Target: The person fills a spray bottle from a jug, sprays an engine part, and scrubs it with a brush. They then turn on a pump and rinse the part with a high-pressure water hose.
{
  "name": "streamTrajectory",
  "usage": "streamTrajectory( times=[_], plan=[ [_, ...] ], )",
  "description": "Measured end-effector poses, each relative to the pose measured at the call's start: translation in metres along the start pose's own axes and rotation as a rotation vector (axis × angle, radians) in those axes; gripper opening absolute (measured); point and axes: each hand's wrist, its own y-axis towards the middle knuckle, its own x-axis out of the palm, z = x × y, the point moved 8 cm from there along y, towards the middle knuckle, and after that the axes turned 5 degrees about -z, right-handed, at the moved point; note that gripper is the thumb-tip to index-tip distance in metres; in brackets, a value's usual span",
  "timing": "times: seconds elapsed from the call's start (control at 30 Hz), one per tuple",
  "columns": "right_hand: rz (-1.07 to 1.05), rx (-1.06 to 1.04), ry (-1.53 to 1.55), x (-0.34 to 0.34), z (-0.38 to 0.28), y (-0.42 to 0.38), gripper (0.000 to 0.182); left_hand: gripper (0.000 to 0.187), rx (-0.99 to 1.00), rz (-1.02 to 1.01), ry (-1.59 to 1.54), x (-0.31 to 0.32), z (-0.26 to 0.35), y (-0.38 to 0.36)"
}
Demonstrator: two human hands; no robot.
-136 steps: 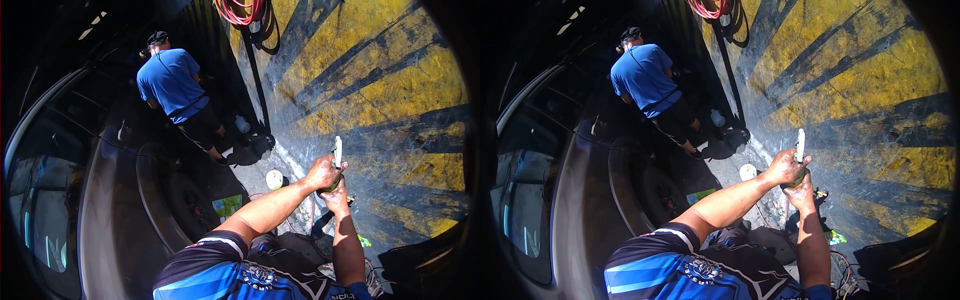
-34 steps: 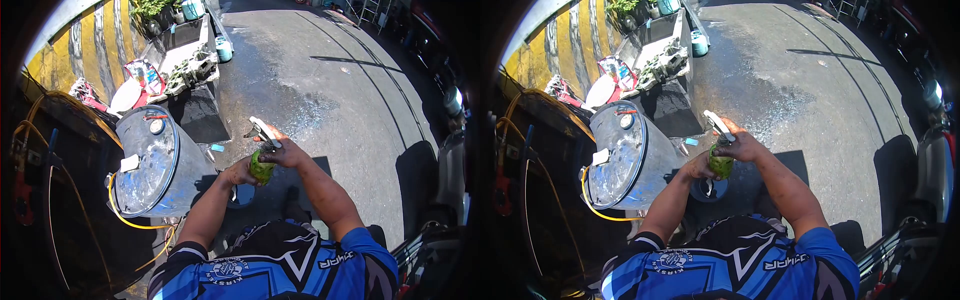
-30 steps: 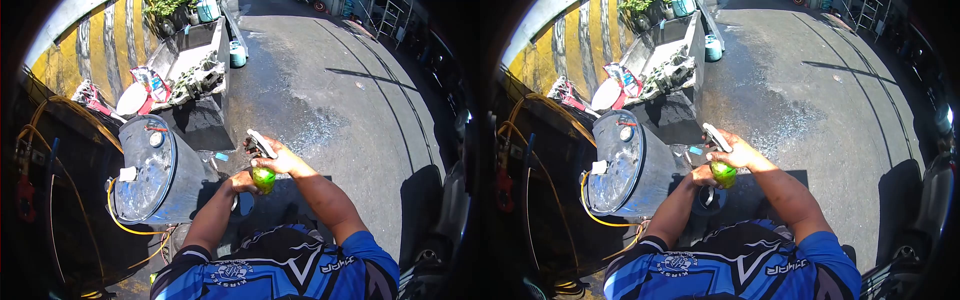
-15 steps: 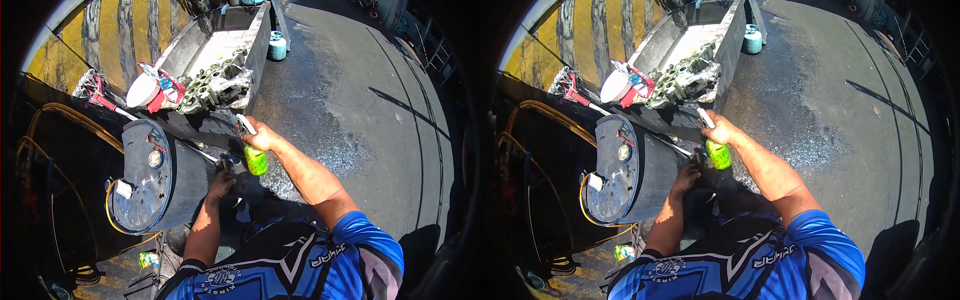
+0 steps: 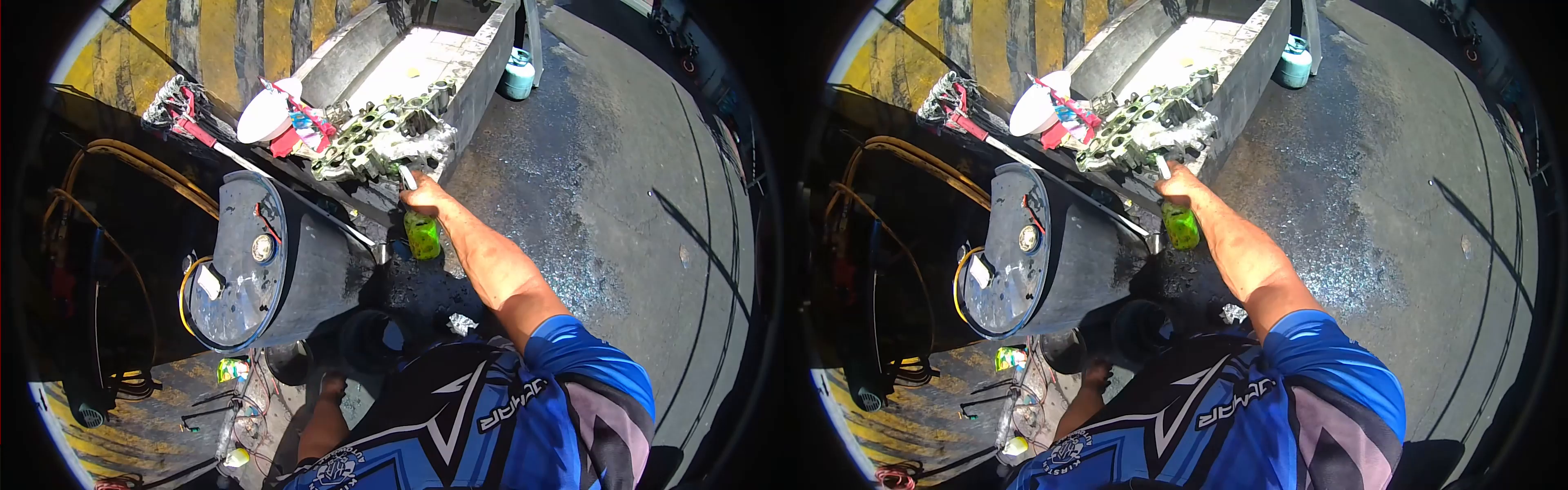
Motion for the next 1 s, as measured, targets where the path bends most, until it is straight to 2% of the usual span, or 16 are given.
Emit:
streamTrajectory(
  times=[0.03, 0.07, 0.13, 0.17, 0.2, 0.33, 0.43, 0.5, 0.53, 0.63, 0.73, 0.8, 0.83, 0.87, 0.93, 1.0],
  plan=[
    [-0.037, -0.044, 0.035, 0.000, -0.002, 0.000, 0.054, 0.036, -0.122, 0.000, -0.196, 0.013, -0.011, -0.010],
    [0.020, -0.067, 0.041, -0.002, 0.006, 0.007, 0.051, 0.035, -0.142, 0.011, -0.275, 0.024, -0.016, -0.015],
    [0.015, -0.161, -0.036, 0.012, 0.045, 0.043, 0.049, 0.036, 0.012, 0.037, -0.291, 0.045, -0.029, -0.005],
    [0.014, -0.212, -0.073, 0.014, 0.053, 0.055, 0.048, 0.036, 0.024, 0.058, -0.340, 0.053, -0.025, -0.009],
    [-0.066, -0.151, 0.047, -0.008, 0.006, 0.008, 0.045, 0.036, 0.038, 0.079, -0.389, 0.061, -0.022, -0.013],
    [-0.111, -0.250, 0.000, -0.010, -0.005, -0.001, 0.042, 0.039, -0.010, 0.185, -0.675, 0.089, 0.019, -0.040],
    [-0.149, -0.193, -0.037, 0.003, 0.031, 0.023, 0.043, 0.043, -0.062, 0.192, -0.702, 0.104, 0.054, -0.055],
    [-0.131, -0.303, -0.131, 0.005, 0.037, 0.028, 0.041, 0.047, -0.146, 0.171, -0.669, 0.109, 0.064, -0.063],
    [-0.119, -0.354, -0.178, 0.006, 0.039, 0.029, 0.039, 0.048, -0.041, 0.197, -0.419, 0.108, 0.056, -0.046],
    [-0.122, -0.256, -0.117, 0.008, 0.049, 0.034, 0.033, 0.050, -0.126, 0.229, -0.614, 0.112, 0.066, -0.063],
    [-0.150, -0.313, -0.116, 0.006, 0.034, 0.028, 0.027, 0.051, -0.225, 0.245, -0.787, 0.118, 0.068, -0.078],
    [-0.047, -0.314, 0.159, 0.012, 0.045, 0.040, 0.029, 0.055, -0.188, 0.212, -0.787, 0.117, 0.061, -0.077],
    [-0.004, -0.282, -0.015, 0.010, 0.051, 0.040, 0.033, 0.058, -0.169, 0.194, -0.786, 0.117, 0.056, -0.074],
    [0.036, -0.246, -0.190, -0.002, 0.035, 0.026, 0.037, 0.052, -0.201, 0.202, -0.797, 0.115, 0.056, -0.076],
    [0.029, -0.257, -0.266, -0.006, 0.011, 0.015, 0.040, 0.040, -0.265, 0.210, -0.815, 0.113, 0.057, -0.080],
    [0.083, -0.308, -0.313, -0.004, 0.002, 0.008, 0.045, 0.038, -0.256, 0.178, -0.809, 0.105, 0.056, -0.075]
  ],
)
